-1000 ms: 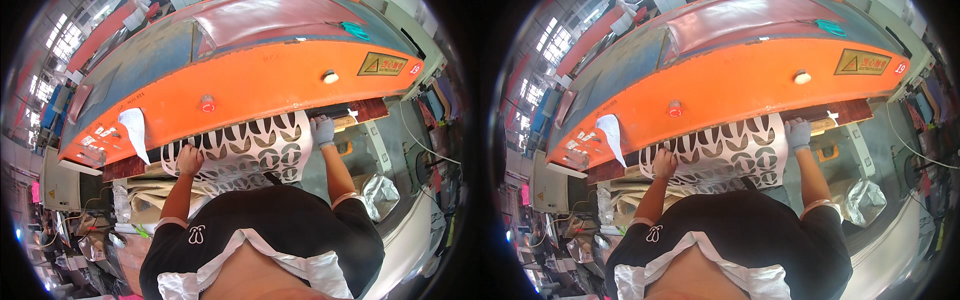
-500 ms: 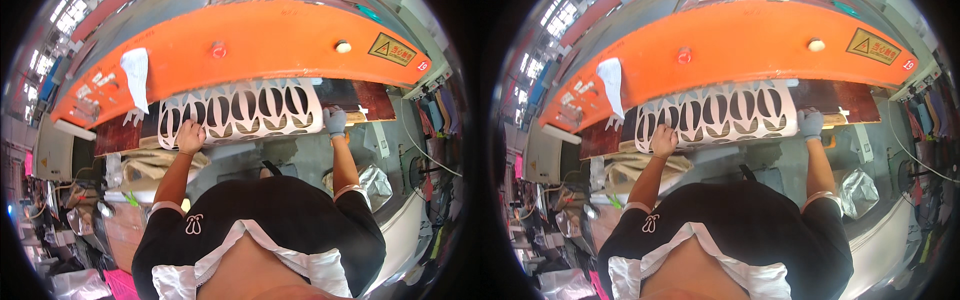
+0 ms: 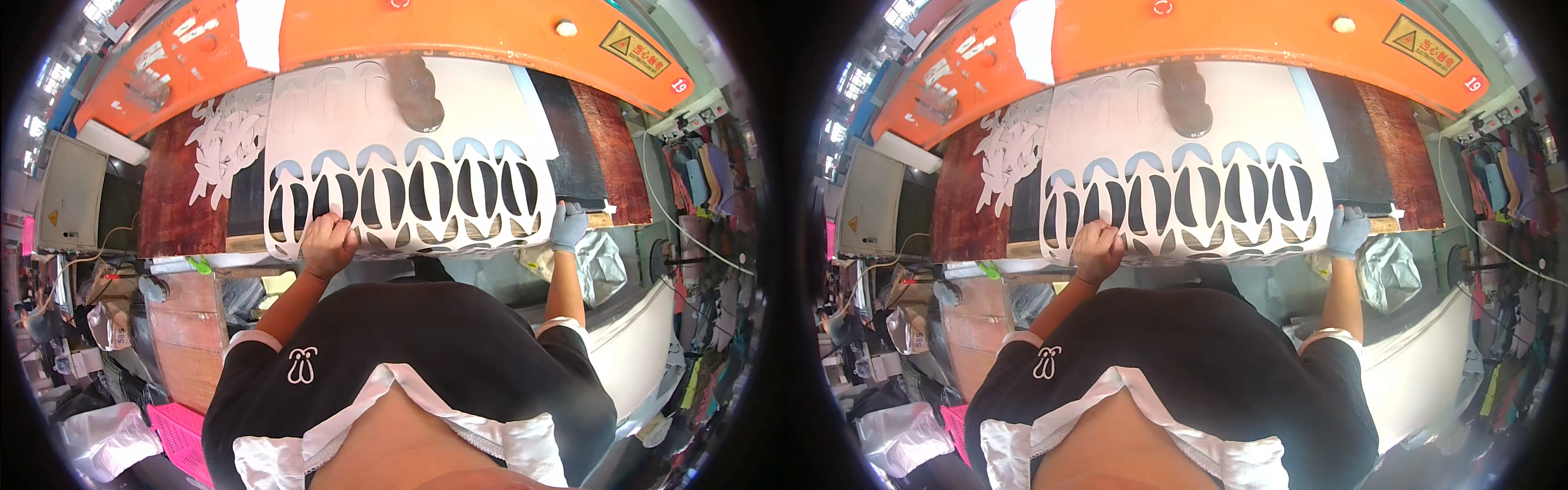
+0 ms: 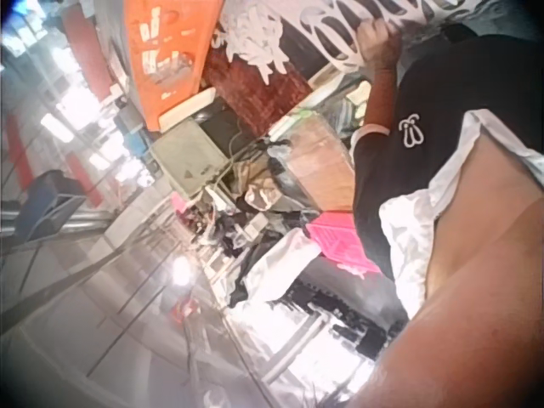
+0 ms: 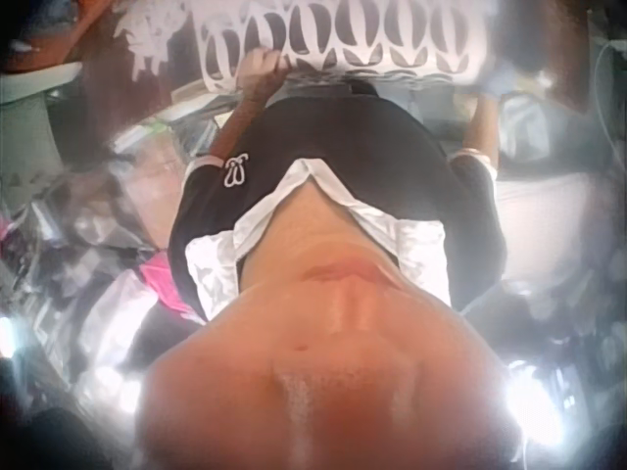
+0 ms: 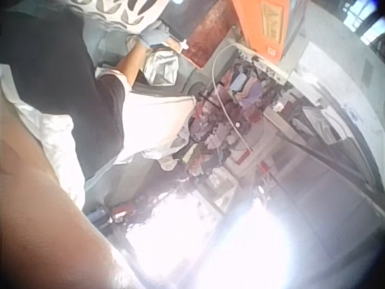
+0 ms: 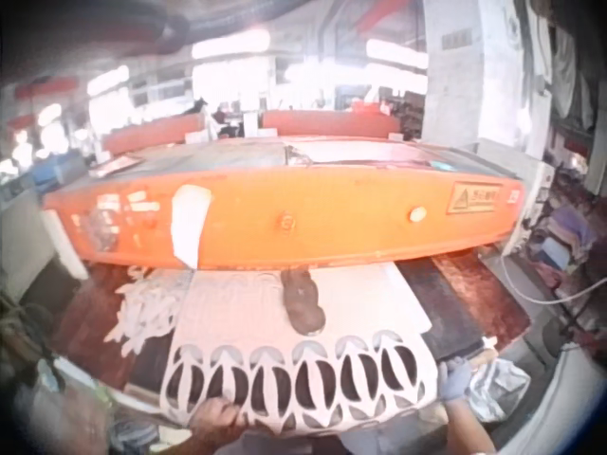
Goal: The person operates a hydraulic die-cutting machine to cut shapes from a sheet of material. They place the material under the press, activate the machine, remove the cut sheet, and peel away the excess material to reveal the cut shapes.
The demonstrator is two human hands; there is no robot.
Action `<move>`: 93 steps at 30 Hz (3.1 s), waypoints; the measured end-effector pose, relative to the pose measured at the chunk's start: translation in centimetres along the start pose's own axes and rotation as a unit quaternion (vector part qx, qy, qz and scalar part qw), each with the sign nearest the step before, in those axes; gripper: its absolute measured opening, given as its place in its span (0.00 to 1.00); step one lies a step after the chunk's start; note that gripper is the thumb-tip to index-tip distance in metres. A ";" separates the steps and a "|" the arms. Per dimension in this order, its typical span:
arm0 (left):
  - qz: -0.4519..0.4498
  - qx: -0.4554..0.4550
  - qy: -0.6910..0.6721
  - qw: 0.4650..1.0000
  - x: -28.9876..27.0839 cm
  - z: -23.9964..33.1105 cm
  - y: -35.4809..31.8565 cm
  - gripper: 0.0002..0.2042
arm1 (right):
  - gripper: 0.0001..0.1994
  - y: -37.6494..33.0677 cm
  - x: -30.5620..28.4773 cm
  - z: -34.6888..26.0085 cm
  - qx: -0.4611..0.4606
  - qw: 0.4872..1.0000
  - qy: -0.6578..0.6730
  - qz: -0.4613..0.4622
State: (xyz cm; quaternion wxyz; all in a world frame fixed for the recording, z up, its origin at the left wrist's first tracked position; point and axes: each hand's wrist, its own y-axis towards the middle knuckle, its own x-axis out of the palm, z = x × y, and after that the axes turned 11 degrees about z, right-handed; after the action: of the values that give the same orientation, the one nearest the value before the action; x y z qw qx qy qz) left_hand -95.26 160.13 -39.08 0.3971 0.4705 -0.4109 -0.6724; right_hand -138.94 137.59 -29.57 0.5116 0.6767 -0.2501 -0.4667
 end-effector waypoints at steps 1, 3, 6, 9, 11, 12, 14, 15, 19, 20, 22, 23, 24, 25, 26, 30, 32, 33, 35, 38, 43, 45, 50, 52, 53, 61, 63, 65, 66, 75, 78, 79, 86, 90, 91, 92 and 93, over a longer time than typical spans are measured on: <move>0.002 0.000 -0.008 1.000 -0.9 0.8 -0.8 0.08 | 0.11 -1.0 -1.2 0.0 -0.001 1.000 -0.009 -0.002; 0.006 -0.007 -0.032 0.999 -2.0 2.0 -1.3 0.08 | 0.12 -1.7 -2.6 0.3 0.009 1.000 -0.016 -0.008; -0.020 -0.081 -0.109 0.991 -4.4 3.9 -1.8 0.08 | 0.13 -3.2 -5.0 0.9 0.036 0.999 -0.017 -0.021; -0.183 -0.276 -0.169 0.928 -6.7 5.1 -1.1 0.09 | 0.15 -3.5 -6.9 0.7 0.130 0.988 0.086 -0.004; -0.186 -0.209 -0.129 0.951 -6.7 5.5 0.5 0.10 | 0.15 -3.3 -8.0 -0.7 0.218 0.966 0.141 -0.009; -0.180 -0.176 -0.107 0.962 -6.1 5.4 1.7 0.11 | 0.14 -2.7 -7.8 -2.2 0.147 0.983 0.112 0.011; -0.067 -0.064 -0.105 0.990 -3.5 5.7 4.1 0.14 | 0.20 -1.7 -7.0 -6.6 0.080 0.986 0.147 -0.017; -0.097 -0.062 -0.101 0.988 -1.8 5.7 5.0 0.18 | 0.23 -1.6 -6.0 -9.8 0.136 0.960 0.242 -0.038; -0.083 0.017 -0.037 0.996 3.4 6.5 6.0 0.22 | 0.36 0.4 -1.9 -19.6 -0.141 0.950 0.259 -0.104; -0.103 0.011 -0.024 0.994 3.9 6.5 5.8 0.22 | 0.39 0.6 -0.7 -21.7 -0.101 0.956 0.221 -0.164; -0.119 0.009 -0.002 0.993 4.2 6.4 5.1 0.23 | 0.42 0.5 0.5 -23.7 -0.082 0.962 0.157 -0.206; -0.115 0.014 0.006 0.993 4.1 6.4 4.7 0.23 | 0.41 0.4 0.8 -23.9 -0.068 0.962 0.156 -0.211; -0.113 0.013 0.016 0.993 4.0 6.3 4.5 0.23 | 0.41 0.2 1.1 -23.9 -0.058 0.961 0.168 -0.212; -0.106 0.020 0.015 0.994 3.9 6.3 4.4 0.23 | 0.40 0.1 1.3 -23.5 -0.043 0.960 0.165 -0.223; -0.115 0.014 0.018 0.993 3.9 6.3 4.3 0.23 | 0.39 0.1 1.5 -23.0 0.004 0.949 0.236 -0.208; -0.136 0.000 0.022 0.990 4.0 6.3 4.9 0.23 | 0.35 1.4 2.4 -20.0 0.262 0.795 0.500 -0.222; -0.170 -0.019 0.023 0.985 3.9 6.3 5.2 0.23 | 0.36 2.0 2.1 -18.4 0.163 0.896 0.373 -0.180; -0.160 -0.017 0.014 0.987 3.8 6.3 5.3 0.23 | 0.37 2.1 1.8 -17.8 0.103 0.924 0.330 -0.167; -0.159 -0.016 0.006 0.987 3.6 6.3 5.5 0.23 | 0.37 2.3 1.3 -16.8 0.016 0.967 0.189 -0.173; -0.165 -0.018 0.013 0.986 3.5 6.3 5.7 0.23 | 0.39 2.1 0.9 -16.4 -0.044 0.966 0.203 -0.155; -0.154 -0.018 0.016 0.988 3.9 5.9 6.0 0.23 | 0.38 2.2 1.2 -17.0 -0.008 0.968 0.196 -0.159; -0.143 -0.012 0.013 0.990 4.0 5.6 5.9 0.23 | 0.38 2.5 1.0 -17.2 0.005 0.967 0.205 -0.148; -0.136 -0.008 0.010 0.991 3.9 5.4 6.2 0.23 | 0.38 3.0 0.5 -17.5 -0.010 0.970 0.169 -0.174; -0.141 -0.012 0.004 0.990 3.8 5.4 6.8 0.23 | 0.38 3.2 0.7 -17.6 -0.010 0.967 0.168 -0.193; -0.176 -0.030 0.013 0.984 3.8 5.4 7.1 0.23 | 0.38 3.3 0.9 -17.6 -0.007 0.963 0.176 -0.202; -0.266 -0.021 -0.135 0.954 -3.3 5.3 2.7 0.10 | 0.30 1.1 -7.5 -11.9 -0.032 0.981 0.147 -0.123; -0.265 -0.021 -0.141 0.954 -6.3 6.1 -0.3 0.08 | 0.27 -1.5 -11.6 -9.1 -0.007 0.991 0.086 -0.102; -0.042 0.000 -0.161 0.986 -7.5 7.4 -2.2 0.09 | 0.24 -4.4 -13.6 -7.2 0.064 0.994 0.050 -0.079; 0.016 -0.019 -0.165 0.986 -8.0 7.8 -2.9 0.11 | 0.23 -5.7 -13.8 -6.6 0.139 0.986 0.034 -0.090; -0.057 0.079 -0.029 0.995 -7.6 6.8 -3.1 0.10 | 0.16 -6.6 -11.9 -6.1 0.023 0.997 0.044 0.060; -0.148 -0.007 0.058 0.987 -7.8 8.2 -4.1 0.12 | 0.15 -6.9 -11.7 -6.0 0.021 0.997 0.057 0.056; -0.117 0.010 0.098 0.988 -7.8 8.7 -4.3 0.14 | 0.15 -7.1 -11.4 -6.0 0.024 0.997 0.050 0.047; -0.002 -0.029 0.059 0.998 -6.6 8.9 -5.1 0.10 | 0.13 -0.1 -11.7 -5.7 -0.075 0.963 0.222 0.130; 0.049 -0.029 0.077 0.995 -5.6 8.0 -5.2 0.09 | 0.12 9.1 -12.9 -5.2 0.031 0.935 0.309 0.172; 0.059 -0.036 0.087 0.994 -5.4 7.9 -5.2 0.09 | 0.12 9.3 -13.0 -4.8 0.066 0.941 0.295 0.152; 0.098 -0.014 0.081 0.992 -5.3 7.7 -5.2 0.09 | 0.13 8.9 -13.0 -4.5 0.067 0.942 0.291 0.151; 0.050 -0.072 0.094 0.992 -5.3 7.5 -5.4 0.09 | 0.13 8.4 -12.6 -4.2 0.035 0.942 0.291 0.165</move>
State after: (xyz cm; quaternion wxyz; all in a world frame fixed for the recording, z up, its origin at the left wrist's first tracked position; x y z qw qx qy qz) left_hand -102.00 168.20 -40.81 0.4995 0.4806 -0.3456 -0.6325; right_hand -139.61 146.89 -16.91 0.6081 0.7497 -0.2144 -0.1492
